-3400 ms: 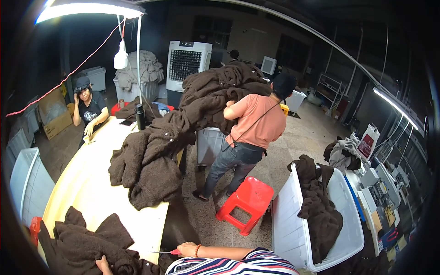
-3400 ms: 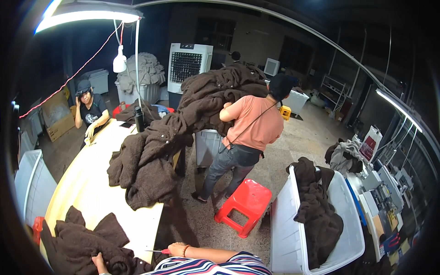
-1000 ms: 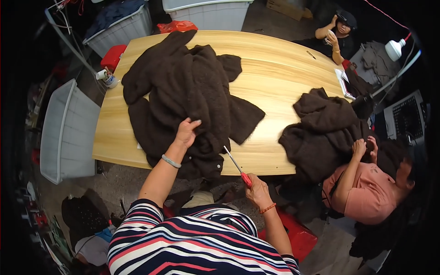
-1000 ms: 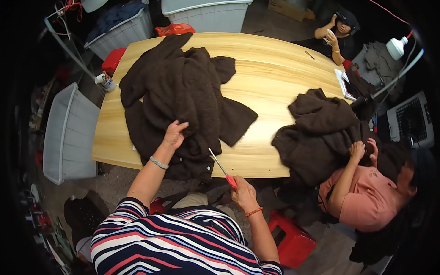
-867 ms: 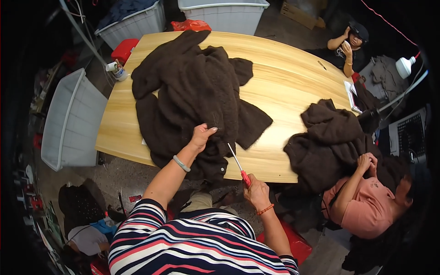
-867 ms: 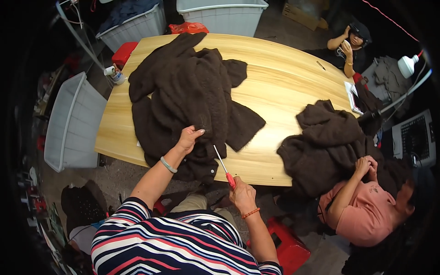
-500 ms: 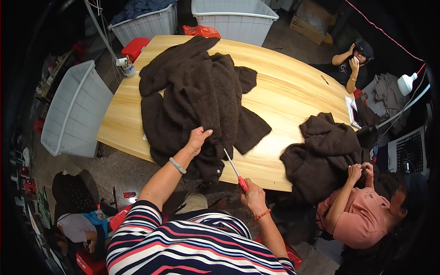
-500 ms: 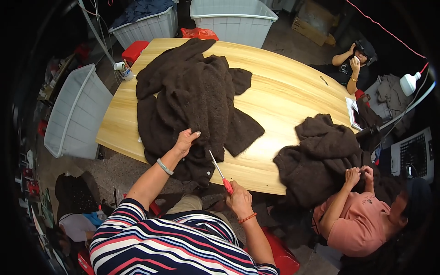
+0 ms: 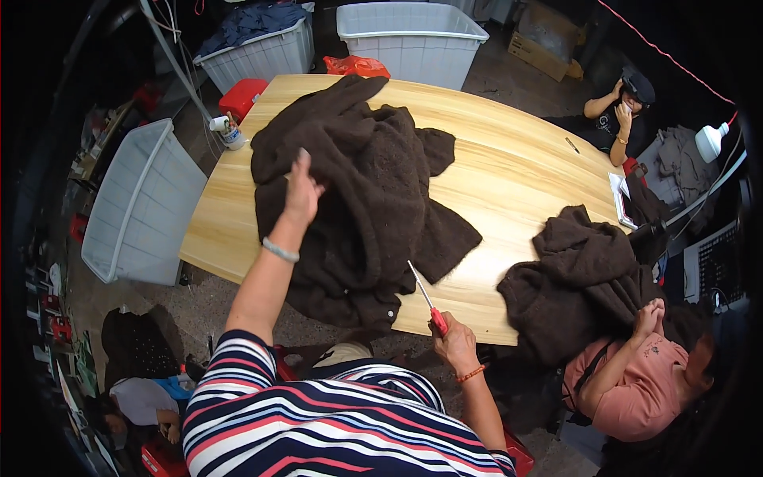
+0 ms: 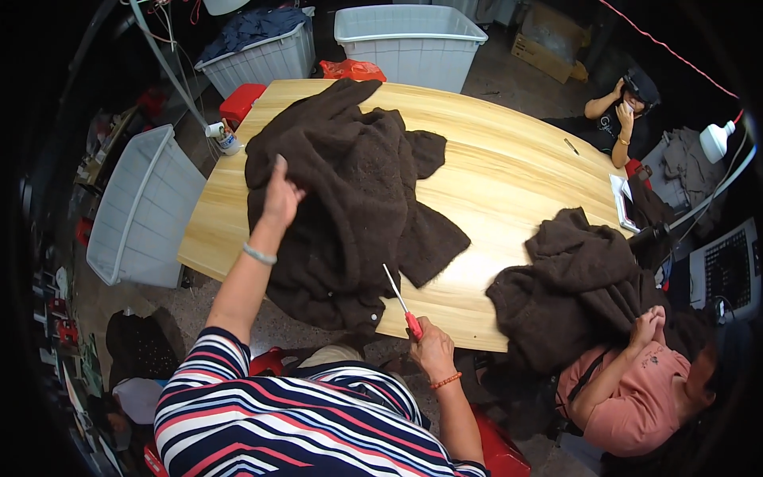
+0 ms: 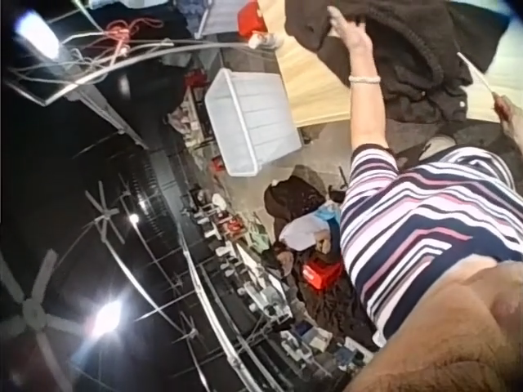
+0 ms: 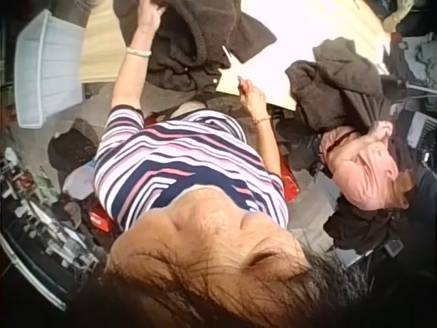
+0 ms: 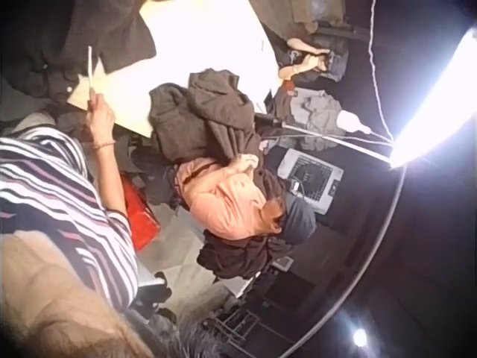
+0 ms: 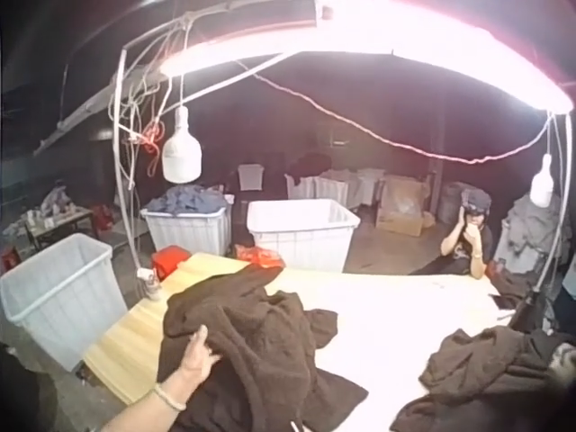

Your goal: Trimming excess threads from garments using scissors on a work table.

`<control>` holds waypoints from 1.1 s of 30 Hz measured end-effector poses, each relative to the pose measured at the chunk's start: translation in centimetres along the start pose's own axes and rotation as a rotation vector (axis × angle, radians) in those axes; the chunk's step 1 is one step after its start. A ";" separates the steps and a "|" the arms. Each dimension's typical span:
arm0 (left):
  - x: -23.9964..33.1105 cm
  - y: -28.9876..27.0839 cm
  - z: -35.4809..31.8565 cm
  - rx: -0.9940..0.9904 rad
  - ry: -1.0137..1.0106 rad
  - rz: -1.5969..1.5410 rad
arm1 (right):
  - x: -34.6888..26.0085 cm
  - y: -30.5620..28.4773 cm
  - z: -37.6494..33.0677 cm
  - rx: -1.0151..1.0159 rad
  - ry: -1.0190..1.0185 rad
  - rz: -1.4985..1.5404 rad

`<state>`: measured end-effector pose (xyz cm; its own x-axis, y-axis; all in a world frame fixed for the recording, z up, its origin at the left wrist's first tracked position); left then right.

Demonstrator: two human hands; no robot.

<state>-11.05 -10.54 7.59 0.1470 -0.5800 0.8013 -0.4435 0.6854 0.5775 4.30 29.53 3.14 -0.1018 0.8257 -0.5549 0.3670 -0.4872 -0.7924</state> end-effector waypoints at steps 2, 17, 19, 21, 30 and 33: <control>-6.7 -3.6 -1.5 -0.014 -0.190 0.245 | -0.9 -0.4 0.7 0.015 0.020 0.003; -5.3 8.2 5.1 -0.582 -0.355 0.541 | -4.6 -2.4 7.8 0.172 0.071 0.034; 0.7 9.5 12.1 -0.418 -0.137 0.189 | -4.9 -3.1 9.0 0.209 0.104 0.000; 2.7 9.6 13.8 -0.260 -0.016 0.119 | -4.8 -3.5 9.8 0.229 0.133 -0.007; -5.5 -5.5 5.1 -0.199 -0.280 0.682 | -3.9 -1.9 8.8 0.179 0.186 -0.006; -6.5 -7.4 3.3 -0.109 -0.321 0.708 | -8.2 -2.5 9.3 0.183 0.001 0.050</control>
<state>-11.63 -13.29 -2.43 -0.4079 -0.0765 0.9098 -0.2444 0.9693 -0.0280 -4.35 21.29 7.33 -0.0864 0.7995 -0.5944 0.1972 -0.5711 -0.7969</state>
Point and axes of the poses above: each hand's wrist, its own z-axis towards the middle knuckle, its own y-axis out of the palm, x = y × z, the point moved 10 cm from there along z, towards the middle knuckle, and after that the axes turned 4 degrees about -z, right-handed, at the moved point
